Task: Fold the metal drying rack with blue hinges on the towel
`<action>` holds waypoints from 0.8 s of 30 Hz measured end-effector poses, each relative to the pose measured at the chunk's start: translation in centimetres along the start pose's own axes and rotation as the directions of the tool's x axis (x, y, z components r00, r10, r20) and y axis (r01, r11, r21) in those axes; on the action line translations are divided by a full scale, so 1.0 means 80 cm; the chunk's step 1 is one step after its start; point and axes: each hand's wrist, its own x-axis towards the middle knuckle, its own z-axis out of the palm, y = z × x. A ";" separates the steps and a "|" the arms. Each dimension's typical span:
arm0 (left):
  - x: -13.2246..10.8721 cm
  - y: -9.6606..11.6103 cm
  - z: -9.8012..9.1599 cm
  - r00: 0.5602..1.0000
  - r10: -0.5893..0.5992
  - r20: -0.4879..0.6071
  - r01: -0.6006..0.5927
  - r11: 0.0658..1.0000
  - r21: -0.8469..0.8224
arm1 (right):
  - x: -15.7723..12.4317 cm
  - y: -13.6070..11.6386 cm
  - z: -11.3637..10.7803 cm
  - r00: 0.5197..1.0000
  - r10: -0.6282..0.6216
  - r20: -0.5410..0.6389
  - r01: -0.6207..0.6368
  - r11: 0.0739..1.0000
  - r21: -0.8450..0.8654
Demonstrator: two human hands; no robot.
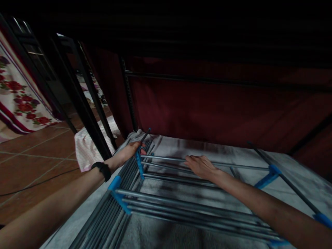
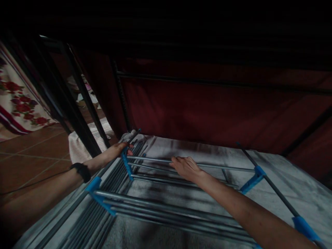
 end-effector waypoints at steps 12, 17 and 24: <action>0.016 -0.012 -0.009 0.995 0.093 0.037 -0.096 0.992 0.077 | 0.002 -0.014 -0.015 0.998 0.052 -0.024 -0.051 0.997 0.061; 0.024 -0.020 -0.012 0.996 0.070 0.050 -0.069 0.997 -0.021 | 0.000 -0.018 -0.015 0.999 0.053 0.000 -0.052 0.995 0.083; 0.025 -0.022 -0.011 1.000 0.015 0.016 -0.013 0.995 -0.097 | -0.007 -0.024 -0.014 0.998 0.050 0.033 -0.053 0.995 0.088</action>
